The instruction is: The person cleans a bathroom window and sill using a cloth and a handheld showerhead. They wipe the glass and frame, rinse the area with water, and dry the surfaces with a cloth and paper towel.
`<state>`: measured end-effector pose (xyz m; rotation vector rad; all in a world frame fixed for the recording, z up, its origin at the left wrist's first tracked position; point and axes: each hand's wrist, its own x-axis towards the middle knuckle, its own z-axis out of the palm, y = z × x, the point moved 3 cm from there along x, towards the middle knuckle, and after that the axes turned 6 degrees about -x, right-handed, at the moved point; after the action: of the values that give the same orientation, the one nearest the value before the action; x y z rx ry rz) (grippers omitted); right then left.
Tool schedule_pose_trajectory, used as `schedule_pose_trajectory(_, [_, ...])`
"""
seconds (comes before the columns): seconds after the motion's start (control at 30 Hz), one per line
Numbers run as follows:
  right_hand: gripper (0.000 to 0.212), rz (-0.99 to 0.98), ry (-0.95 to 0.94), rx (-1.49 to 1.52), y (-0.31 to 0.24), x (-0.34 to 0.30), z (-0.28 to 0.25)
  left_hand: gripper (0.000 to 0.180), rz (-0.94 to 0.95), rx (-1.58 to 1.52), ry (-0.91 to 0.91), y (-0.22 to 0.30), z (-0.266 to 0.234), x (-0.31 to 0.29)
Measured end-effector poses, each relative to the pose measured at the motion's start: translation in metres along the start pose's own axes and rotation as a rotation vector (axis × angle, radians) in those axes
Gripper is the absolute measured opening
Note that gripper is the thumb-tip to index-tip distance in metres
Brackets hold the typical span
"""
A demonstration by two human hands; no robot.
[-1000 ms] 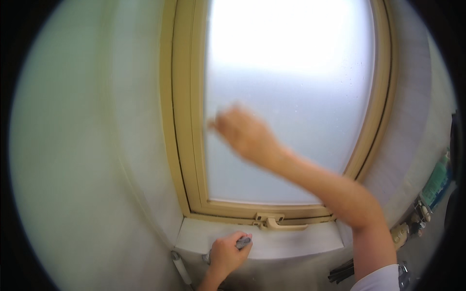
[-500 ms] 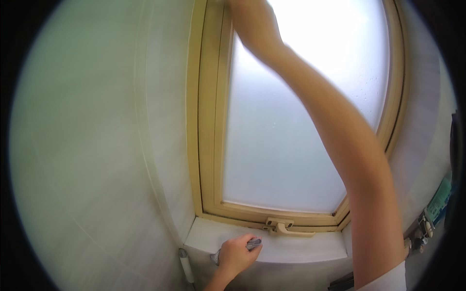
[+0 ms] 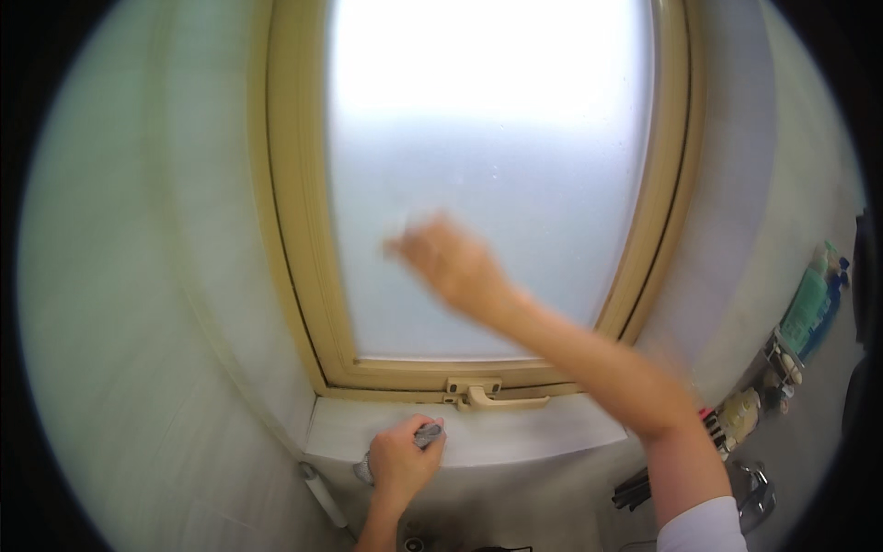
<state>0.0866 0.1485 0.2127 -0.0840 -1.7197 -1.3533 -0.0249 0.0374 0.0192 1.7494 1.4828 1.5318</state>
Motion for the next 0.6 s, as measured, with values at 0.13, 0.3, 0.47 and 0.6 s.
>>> schedule_pose_trajectory(0.13, [0.013,0.152,-0.459,0.209,-0.037,-0.057,-0.037,0.016,0.036,-0.031,-0.020,-0.003,0.011,0.000])
schedule_pose_trajectory(0.3, [0.015,0.262,-0.129,-0.140,0.097,0.006,-0.065,0.016,0.078,0.004,0.039,0.000,0.000,-0.002])
schedule_pose_trajectory(0.47, [0.012,0.205,-0.281,-0.023,-0.012,-0.114,-0.096,0.017,0.095,-0.061,-0.002,0.003,0.011,0.000])
schedule_pose_trajectory(0.6, [0.013,0.265,-0.222,-0.117,0.035,-0.073,-0.118,0.016,0.126,0.000,0.063,-0.003,0.000,-0.001])
